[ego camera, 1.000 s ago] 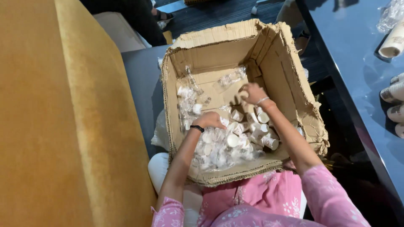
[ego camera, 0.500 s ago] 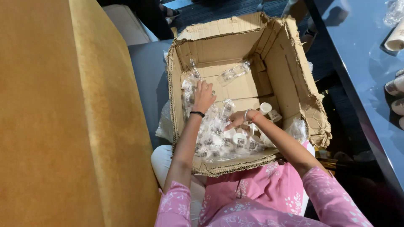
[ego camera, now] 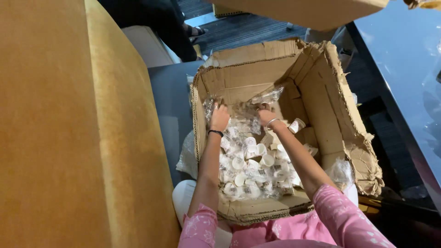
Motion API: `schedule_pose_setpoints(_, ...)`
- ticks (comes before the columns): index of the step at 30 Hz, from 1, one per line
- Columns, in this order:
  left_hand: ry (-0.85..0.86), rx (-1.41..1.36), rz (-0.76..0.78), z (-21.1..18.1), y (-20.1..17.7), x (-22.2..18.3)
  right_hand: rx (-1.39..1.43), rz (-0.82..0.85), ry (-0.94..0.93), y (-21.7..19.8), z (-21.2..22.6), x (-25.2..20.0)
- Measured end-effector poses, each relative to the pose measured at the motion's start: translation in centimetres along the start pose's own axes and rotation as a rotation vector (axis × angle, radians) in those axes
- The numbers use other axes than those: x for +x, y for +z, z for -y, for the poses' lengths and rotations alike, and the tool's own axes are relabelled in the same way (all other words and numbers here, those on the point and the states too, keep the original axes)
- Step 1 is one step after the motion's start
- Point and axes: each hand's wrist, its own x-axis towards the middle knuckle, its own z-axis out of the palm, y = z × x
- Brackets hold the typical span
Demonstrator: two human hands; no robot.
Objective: Sort and stack small paper cups from a cardboard box into stacks and clear plastic sleeves.
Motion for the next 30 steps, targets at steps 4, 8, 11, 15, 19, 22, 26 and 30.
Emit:
schedule_pose_setpoints(4, 0.007, -0.390, -0.099, 1.7, -6.3, -3.6, 0.916, 0.015, 0.057, 3.4, 0.8, 0.7)
schedule_pose_setpoints(8, 0.118, -0.797, 0.274, -0.6, -4.2, -3.2, 0.807, 0.038, -0.426, 3.0, 5.7, -3.7)
schedule_pose_setpoints(11, 0.256, -0.853, 0.354, -4.1, 0.5, -5.2, 0.483, 0.086, -0.414, 2.9, 9.7, -9.7)
schedule_pose_setpoints(15, 0.234, -0.872, 0.043, -6.2, -6.9, -15.2, 0.359, 0.040, -0.482, -1.3, 11.9, -21.1)
schedule_pose_setpoints(19, 0.145, -1.078, 0.102, -9.2, -10.5, -23.1, 0.166, 0.107, -0.473, -3.5, 13.4, -29.0)
schedule_pose_setpoints(22, 0.131, -1.216, -0.028, -12.1, -9.4, -26.3, 0.100, 0.026, -0.619, -4.2, 14.0, -32.8)
schedule_pose_setpoints(26, 0.069, -1.185, -0.087, -14.9, -5.6, -26.8, 0.010, -0.190, -0.684, -4.1, 13.1, -34.4)
schedule_pose_setpoints(30, -0.100, -1.359, 0.069, -12.5, -13.9, -29.5, 0.344, -0.507, -0.335, -7.8, 11.9, -35.7)
